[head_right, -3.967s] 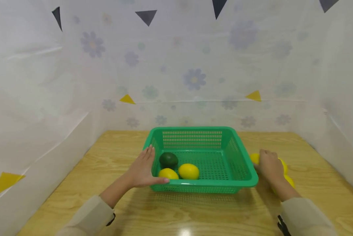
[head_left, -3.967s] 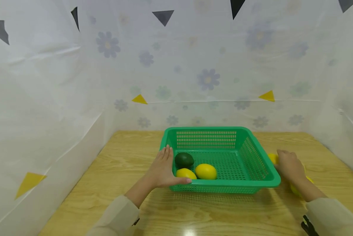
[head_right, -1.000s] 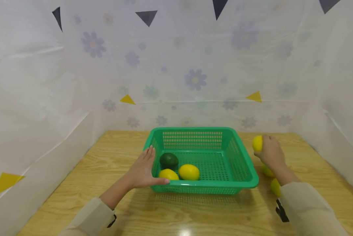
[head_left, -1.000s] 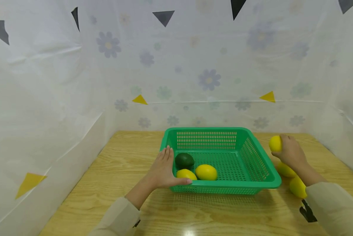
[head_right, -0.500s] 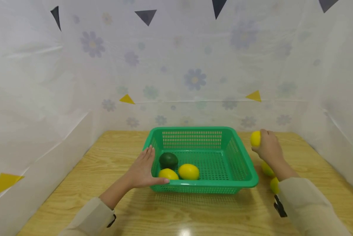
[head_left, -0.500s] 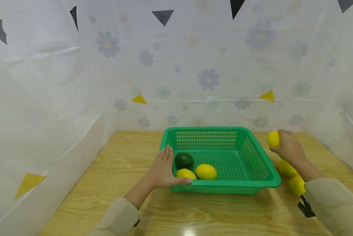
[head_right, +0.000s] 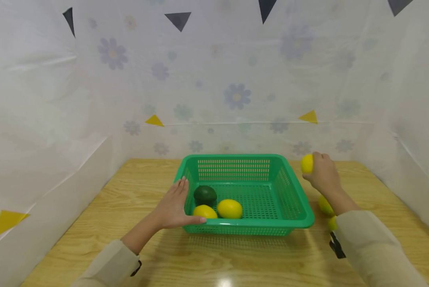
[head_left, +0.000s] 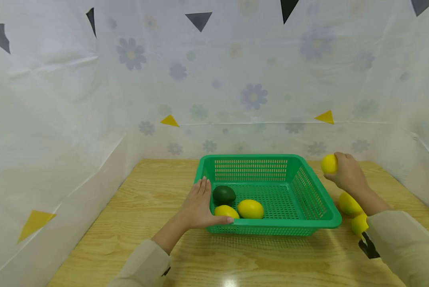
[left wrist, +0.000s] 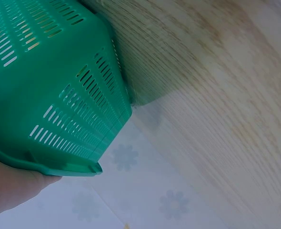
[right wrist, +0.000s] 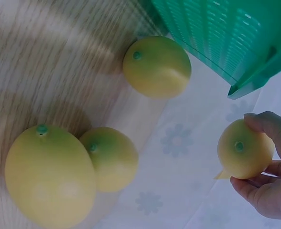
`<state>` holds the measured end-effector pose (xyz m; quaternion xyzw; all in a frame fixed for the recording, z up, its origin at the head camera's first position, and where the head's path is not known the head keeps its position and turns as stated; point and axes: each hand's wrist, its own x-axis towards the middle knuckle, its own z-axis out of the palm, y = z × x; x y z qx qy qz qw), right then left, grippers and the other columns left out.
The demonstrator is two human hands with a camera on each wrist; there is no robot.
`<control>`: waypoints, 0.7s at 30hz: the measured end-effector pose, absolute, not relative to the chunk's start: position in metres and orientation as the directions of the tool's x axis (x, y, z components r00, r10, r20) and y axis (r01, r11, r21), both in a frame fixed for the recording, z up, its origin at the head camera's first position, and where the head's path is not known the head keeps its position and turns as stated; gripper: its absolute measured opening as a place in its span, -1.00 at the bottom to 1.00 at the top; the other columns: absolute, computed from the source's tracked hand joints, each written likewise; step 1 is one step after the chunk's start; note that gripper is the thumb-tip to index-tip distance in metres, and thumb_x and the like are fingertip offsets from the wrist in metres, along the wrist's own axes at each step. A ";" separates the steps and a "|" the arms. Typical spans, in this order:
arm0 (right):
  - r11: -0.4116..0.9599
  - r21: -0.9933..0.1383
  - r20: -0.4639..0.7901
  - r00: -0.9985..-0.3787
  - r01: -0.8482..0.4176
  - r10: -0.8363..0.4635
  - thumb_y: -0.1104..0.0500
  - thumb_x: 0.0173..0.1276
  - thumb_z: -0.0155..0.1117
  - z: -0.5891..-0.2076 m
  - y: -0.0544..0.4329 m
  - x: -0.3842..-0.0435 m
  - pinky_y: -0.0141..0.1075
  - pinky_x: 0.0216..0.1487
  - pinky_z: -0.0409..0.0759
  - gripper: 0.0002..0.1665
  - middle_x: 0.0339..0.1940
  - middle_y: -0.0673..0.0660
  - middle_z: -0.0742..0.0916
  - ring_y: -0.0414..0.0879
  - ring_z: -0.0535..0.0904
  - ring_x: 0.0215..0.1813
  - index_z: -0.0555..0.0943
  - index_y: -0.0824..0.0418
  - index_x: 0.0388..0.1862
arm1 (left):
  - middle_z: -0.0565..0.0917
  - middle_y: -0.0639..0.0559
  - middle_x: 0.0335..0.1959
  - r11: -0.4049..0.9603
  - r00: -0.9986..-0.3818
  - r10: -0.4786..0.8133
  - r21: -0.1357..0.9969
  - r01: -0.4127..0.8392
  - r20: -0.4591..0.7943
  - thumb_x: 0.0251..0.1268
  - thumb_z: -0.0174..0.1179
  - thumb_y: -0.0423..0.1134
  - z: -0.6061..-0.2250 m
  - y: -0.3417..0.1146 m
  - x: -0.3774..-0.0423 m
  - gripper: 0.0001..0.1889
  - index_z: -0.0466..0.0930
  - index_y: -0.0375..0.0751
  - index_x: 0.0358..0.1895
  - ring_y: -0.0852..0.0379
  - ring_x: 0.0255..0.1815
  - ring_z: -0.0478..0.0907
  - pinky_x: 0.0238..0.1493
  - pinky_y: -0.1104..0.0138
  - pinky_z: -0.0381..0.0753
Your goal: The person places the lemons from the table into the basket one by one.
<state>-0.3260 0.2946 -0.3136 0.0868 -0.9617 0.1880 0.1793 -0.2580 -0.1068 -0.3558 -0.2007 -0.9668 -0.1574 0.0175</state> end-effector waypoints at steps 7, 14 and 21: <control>0.910 -0.330 0.374 -0.920 -0.250 -0.116 0.30 0.13 0.27 -0.308 0.287 -0.328 0.22 -0.22 0.43 -0.20 0.04 0.71 0.31 0.48 0.33 -0.10 0.14 0.73 0.20 | -0.28 -0.25 0.50 0.874 -0.920 0.380 0.291 0.390 0.091 -0.14 -0.15 0.66 -0.357 -0.107 -0.259 0.32 -0.28 -0.37 0.46 -0.11 0.53 -0.32 0.51 0.03 -0.24; 0.907 -0.329 0.366 -0.921 -0.263 -0.135 0.27 0.15 0.28 -0.303 0.277 -0.333 0.19 -0.24 0.44 -0.20 0.03 0.70 0.33 0.46 0.35 -0.11 0.15 0.72 0.19 | -0.25 -0.28 0.50 0.858 -0.914 0.389 0.317 0.404 0.112 -0.20 -0.19 0.70 -0.359 -0.108 -0.260 0.36 -0.24 -0.41 0.45 -0.13 0.53 -0.31 0.51 0.02 -0.24; 0.899 -0.347 0.365 -0.921 -0.269 -0.135 0.28 0.15 0.26 -0.300 0.271 -0.334 0.22 -0.19 0.42 -0.19 0.05 0.70 0.31 0.47 0.32 -0.09 0.13 0.72 0.21 | -0.27 -0.26 0.50 0.866 -0.917 0.386 0.303 0.399 0.103 -0.18 -0.19 0.69 -0.358 -0.107 -0.259 0.34 -0.27 -0.39 0.45 -0.11 0.53 -0.32 0.51 0.04 -0.25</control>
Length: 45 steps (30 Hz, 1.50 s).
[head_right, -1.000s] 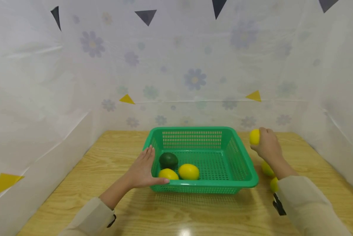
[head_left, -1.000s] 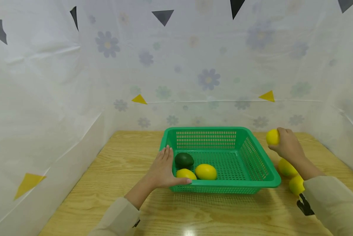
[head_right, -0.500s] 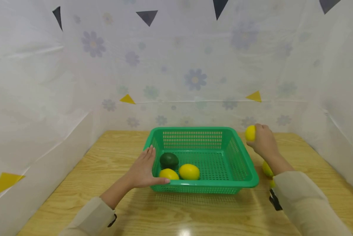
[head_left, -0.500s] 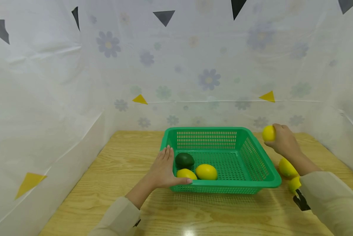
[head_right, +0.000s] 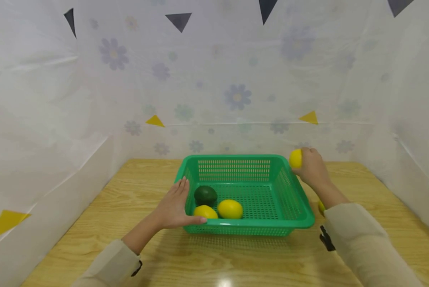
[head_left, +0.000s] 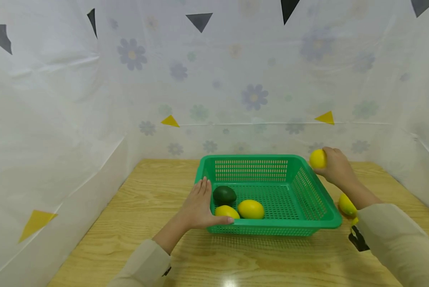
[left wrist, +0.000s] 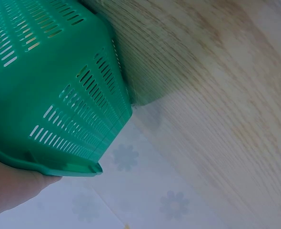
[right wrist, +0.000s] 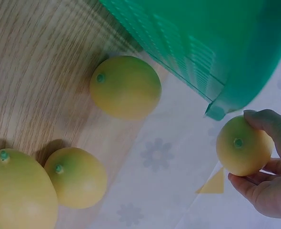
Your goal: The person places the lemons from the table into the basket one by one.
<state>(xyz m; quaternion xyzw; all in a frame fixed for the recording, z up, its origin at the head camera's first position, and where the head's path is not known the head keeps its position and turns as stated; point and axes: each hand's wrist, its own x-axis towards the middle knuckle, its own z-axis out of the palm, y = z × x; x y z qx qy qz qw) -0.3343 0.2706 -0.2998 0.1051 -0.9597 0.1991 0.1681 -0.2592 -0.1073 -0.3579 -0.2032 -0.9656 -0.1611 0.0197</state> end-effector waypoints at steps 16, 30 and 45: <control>0.884 -0.356 0.361 -0.917 -0.304 -0.170 0.30 0.13 0.27 -0.297 0.256 -0.341 0.22 -0.18 0.44 -0.25 0.04 0.67 0.37 0.47 0.35 -0.07 0.20 0.70 0.18 | -0.27 -0.25 0.50 0.875 -0.923 0.375 0.294 0.384 0.087 -0.14 -0.13 0.65 -0.358 -0.107 -0.258 0.31 -0.27 -0.38 0.45 -0.11 0.53 -0.31 0.51 0.04 -0.22; 0.868 -0.365 0.342 -0.916 -0.335 -0.210 0.27 0.09 0.33 -0.300 0.249 -0.346 0.24 -0.10 0.45 -0.17 0.06 0.66 0.39 0.48 0.37 -0.02 0.18 0.70 0.20 | -0.30 -0.24 0.50 0.879 -0.925 0.371 0.294 0.377 0.075 -0.09 -0.05 0.58 -0.357 -0.107 -0.258 0.28 -0.29 -0.37 0.45 -0.10 0.53 -0.33 0.51 0.04 -0.25; 0.843 -0.380 0.325 -0.908 -0.381 -0.264 0.25 0.10 0.35 -0.303 0.237 -0.344 0.20 -0.08 0.47 -0.20 0.09 0.62 0.43 0.43 0.42 -0.02 0.24 0.68 0.19 | -0.27 -0.23 0.50 0.880 -0.928 0.365 0.295 0.372 0.080 -0.08 -0.01 0.56 -0.356 -0.106 -0.257 0.27 -0.27 -0.36 0.46 -0.10 0.53 -0.31 0.51 0.04 -0.22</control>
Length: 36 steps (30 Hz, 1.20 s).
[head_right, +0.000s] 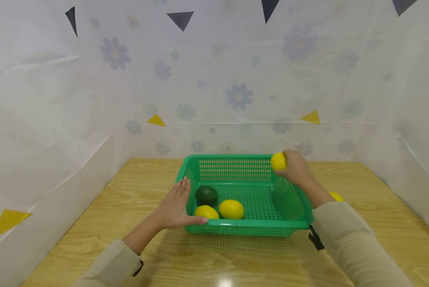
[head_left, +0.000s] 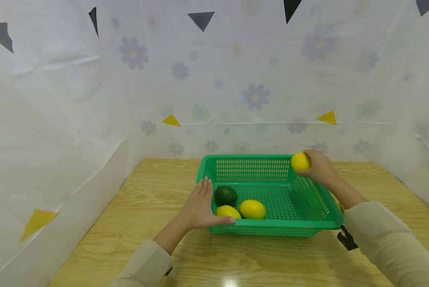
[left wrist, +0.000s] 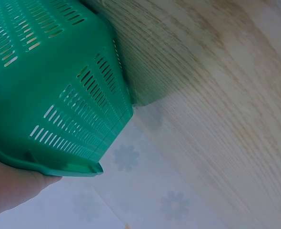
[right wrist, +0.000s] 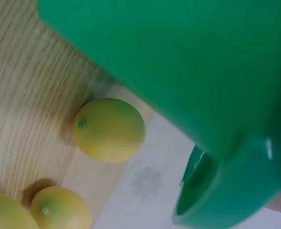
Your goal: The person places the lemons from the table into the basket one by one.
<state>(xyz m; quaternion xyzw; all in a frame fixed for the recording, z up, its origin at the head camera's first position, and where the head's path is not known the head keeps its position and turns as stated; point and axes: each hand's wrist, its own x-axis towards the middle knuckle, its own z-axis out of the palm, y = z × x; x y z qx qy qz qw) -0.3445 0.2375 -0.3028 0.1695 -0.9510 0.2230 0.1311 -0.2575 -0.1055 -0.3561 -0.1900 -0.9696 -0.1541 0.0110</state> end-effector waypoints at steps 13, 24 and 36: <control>0.823 -0.397 0.292 -0.906 -0.406 -0.306 0.19 0.12 0.35 -0.305 0.233 -0.345 0.05 -0.22 0.55 -0.21 0.02 0.57 0.49 0.31 0.50 -0.14 0.27 0.64 0.19 | -0.27 -0.24 0.50 0.874 -0.923 0.374 0.298 0.383 0.087 -0.15 -0.13 0.65 -0.356 -0.106 -0.258 0.32 -0.27 -0.37 0.46 -0.11 0.53 -0.31 0.51 0.03 -0.23; 0.806 -0.421 0.228 -0.909 -0.415 -0.349 0.17 0.12 0.36 -0.310 0.235 -0.346 -0.07 -0.30 0.55 -0.21 -0.05 0.54 0.52 0.22 0.52 -0.20 0.28 0.64 0.17 | -0.27 -0.24 0.50 0.876 -0.922 0.376 0.291 0.386 0.090 -0.12 -0.10 0.62 -0.357 -0.106 -0.258 0.30 -0.26 -0.37 0.46 -0.10 0.53 -0.30 0.51 0.04 -0.23; 0.802 -0.306 0.208 -0.858 -0.512 -0.469 0.18 -0.02 0.46 -0.323 0.224 -0.338 -0.06 -0.28 0.57 -0.20 -0.08 0.50 0.57 0.22 0.54 -0.19 0.37 0.65 0.09 | -0.27 -0.25 0.50 0.876 -0.920 0.381 0.283 0.391 0.093 -0.20 -0.21 0.70 -0.355 -0.106 -0.257 0.35 -0.27 -0.38 0.46 -0.11 0.53 -0.31 0.51 0.03 -0.24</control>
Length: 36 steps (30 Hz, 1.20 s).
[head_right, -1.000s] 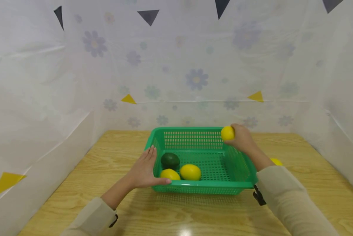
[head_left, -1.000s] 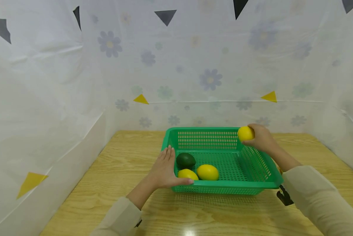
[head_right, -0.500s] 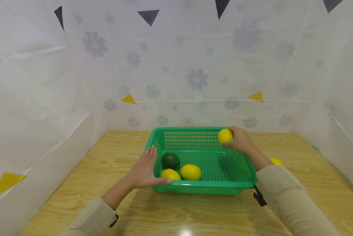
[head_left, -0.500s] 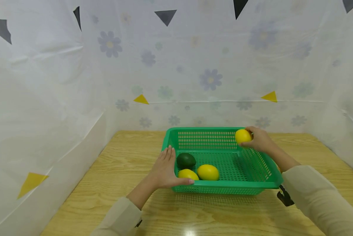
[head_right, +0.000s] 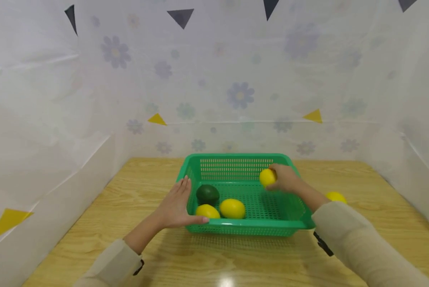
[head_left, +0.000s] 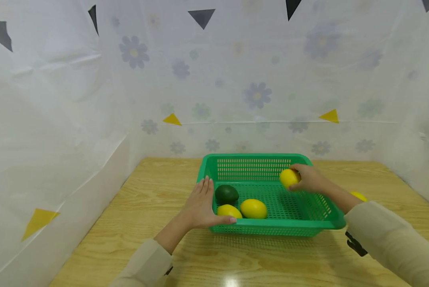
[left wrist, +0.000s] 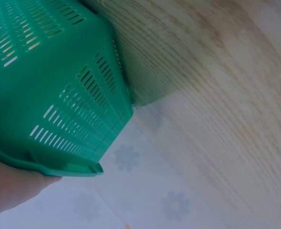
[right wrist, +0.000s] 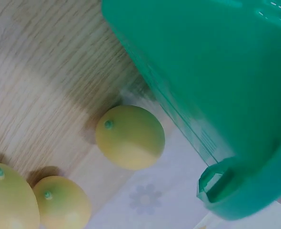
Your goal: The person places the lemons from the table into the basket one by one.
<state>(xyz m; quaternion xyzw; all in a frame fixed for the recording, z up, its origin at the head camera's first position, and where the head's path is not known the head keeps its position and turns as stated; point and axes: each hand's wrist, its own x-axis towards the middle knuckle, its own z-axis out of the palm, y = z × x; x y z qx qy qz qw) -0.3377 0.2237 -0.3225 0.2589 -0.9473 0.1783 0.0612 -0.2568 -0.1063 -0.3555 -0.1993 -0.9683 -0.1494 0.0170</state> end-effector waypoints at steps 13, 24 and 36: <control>0.801 -0.316 0.143 -0.860 -0.509 -0.490 0.22 -0.03 0.46 -0.333 0.220 -0.334 -0.08 -0.29 0.57 -0.25 -0.14 0.45 0.59 0.17 0.55 -0.21 0.38 0.63 0.06 | -0.27 -0.25 0.50 0.872 -0.918 0.386 0.287 0.397 0.094 -0.26 -0.30 0.74 -0.354 -0.107 -0.256 0.38 -0.27 -0.38 0.46 -0.11 0.53 -0.31 0.51 0.04 -0.25; 0.806 -0.275 0.072 -0.847 -0.524 -0.527 0.22 -0.03 0.49 -0.345 0.222 -0.333 -0.09 -0.28 0.56 -0.27 -0.20 0.39 0.61 0.12 0.54 -0.25 0.39 0.61 0.02 | -0.25 -0.26 0.50 0.871 -0.917 0.387 0.286 0.399 0.098 -0.24 -0.29 0.73 -0.355 -0.107 -0.256 0.37 -0.26 -0.39 0.45 -0.11 0.53 -0.29 0.51 0.04 -0.23; 0.828 -0.278 -0.008 -0.860 -0.488 -0.510 0.25 -0.01 0.47 -0.350 0.222 -0.328 -0.14 -0.31 0.54 -0.29 -0.21 0.36 0.59 0.07 0.51 -0.27 0.38 0.60 0.04 | -0.25 -0.26 0.50 0.871 -0.920 0.381 0.296 0.391 0.095 -0.22 -0.24 0.72 -0.355 -0.107 -0.256 0.36 -0.26 -0.39 0.45 -0.12 0.53 -0.29 0.51 0.04 -0.22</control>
